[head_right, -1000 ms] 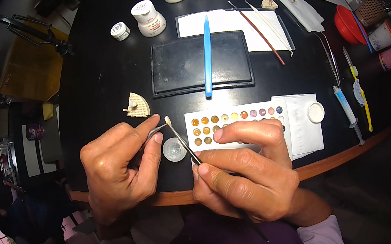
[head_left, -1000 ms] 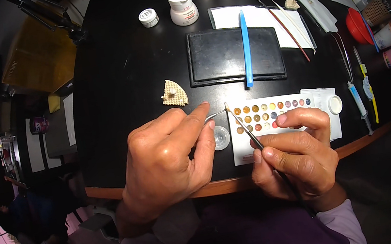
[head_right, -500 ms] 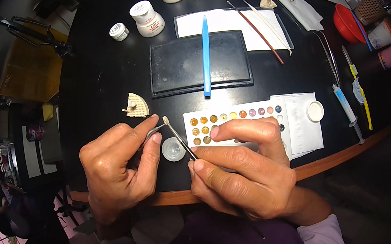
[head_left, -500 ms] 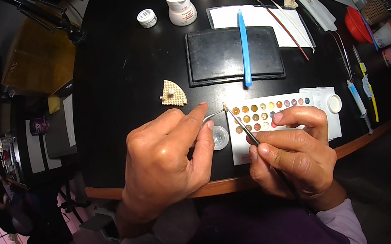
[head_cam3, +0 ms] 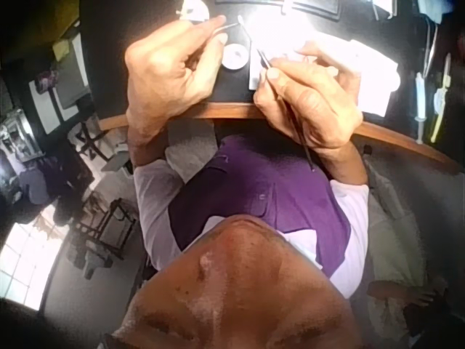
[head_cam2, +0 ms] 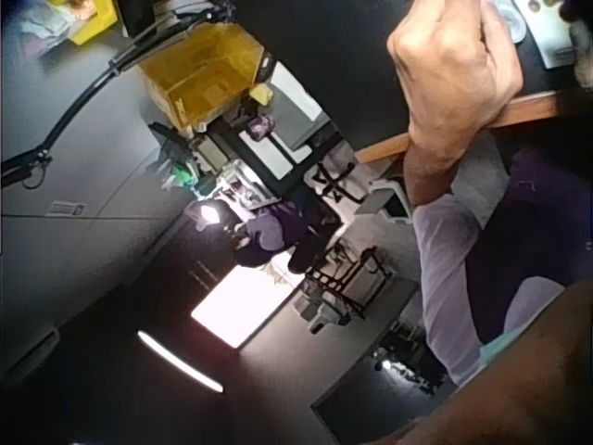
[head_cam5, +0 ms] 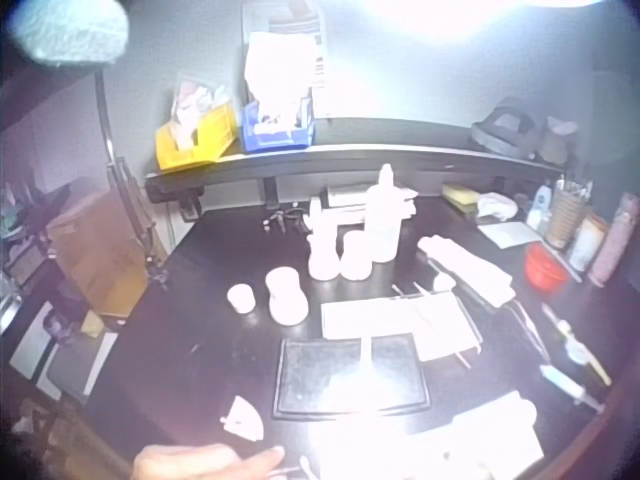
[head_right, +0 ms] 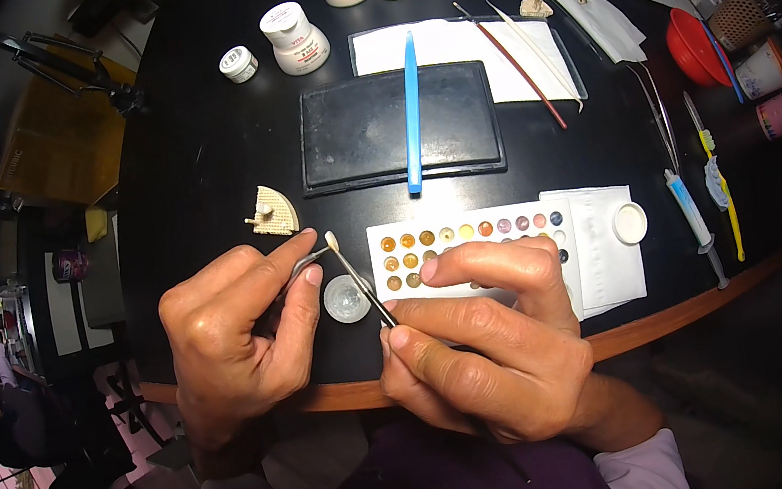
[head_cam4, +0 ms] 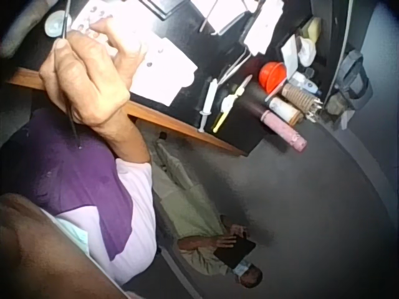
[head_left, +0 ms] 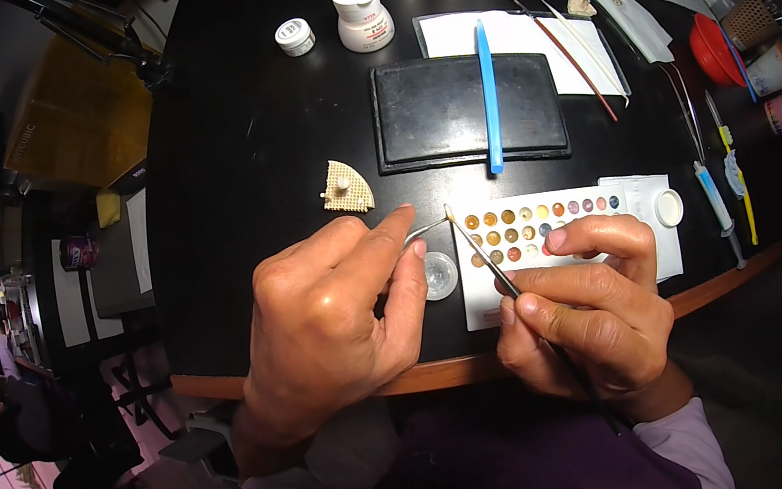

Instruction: The person paints a dental crown, holding it by hand and with tweezers while applying pigment from a palette onto the crown using a brush.

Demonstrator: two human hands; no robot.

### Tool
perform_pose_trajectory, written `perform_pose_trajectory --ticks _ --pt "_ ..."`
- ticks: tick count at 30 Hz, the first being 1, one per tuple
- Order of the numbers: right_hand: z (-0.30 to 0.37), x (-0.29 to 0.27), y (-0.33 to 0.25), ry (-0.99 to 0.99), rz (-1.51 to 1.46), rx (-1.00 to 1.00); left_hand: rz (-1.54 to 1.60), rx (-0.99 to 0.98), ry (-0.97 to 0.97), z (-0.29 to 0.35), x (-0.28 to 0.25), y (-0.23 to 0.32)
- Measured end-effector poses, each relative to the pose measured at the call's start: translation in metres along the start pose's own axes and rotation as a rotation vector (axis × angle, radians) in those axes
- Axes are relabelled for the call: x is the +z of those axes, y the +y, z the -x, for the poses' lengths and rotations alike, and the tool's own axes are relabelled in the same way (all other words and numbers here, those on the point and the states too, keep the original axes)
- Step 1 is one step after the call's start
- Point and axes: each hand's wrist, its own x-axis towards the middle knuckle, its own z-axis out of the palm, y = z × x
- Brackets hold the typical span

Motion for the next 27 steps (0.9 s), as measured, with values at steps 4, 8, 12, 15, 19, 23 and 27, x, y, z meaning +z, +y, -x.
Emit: perform_pose_trajectory --ticks 4,8,12,15,19,23,27 --pt "0.0005 -0.0016 -0.0002 -0.009 -0.001 0.002 -0.006 -0.005 -0.002 0.0000 -0.0001 0.0004" --pt "-0.0003 0.0004 0.0007 0.010 0.001 0.002 -0.006 0.002 0.000 0.0001 0.0007 -0.0003" --pt "-0.0006 0.0012 0.0004 -0.002 0.015 0.008 -0.008 0.003 -0.001 0.0007 0.0008 -0.0012" --pt "-0.0007 -0.0003 0.0000 -0.005 0.002 0.003 -0.011 0.001 0.000 0.0005 -0.0005 0.0013" --pt "0.0002 0.0006 0.0010 -0.003 0.001 0.005 -0.001 0.012 0.005 0.0001 0.0014 -0.0014" --pt "0.0009 0.0011 0.0012 0.002 -0.005 0.000 -0.005 0.009 0.009 0.0001 0.0010 -0.0003" --pt "0.0003 -0.0008 0.0002 -0.008 -0.003 0.001 -0.011 0.006 0.004 0.0004 0.0012 -0.0006"
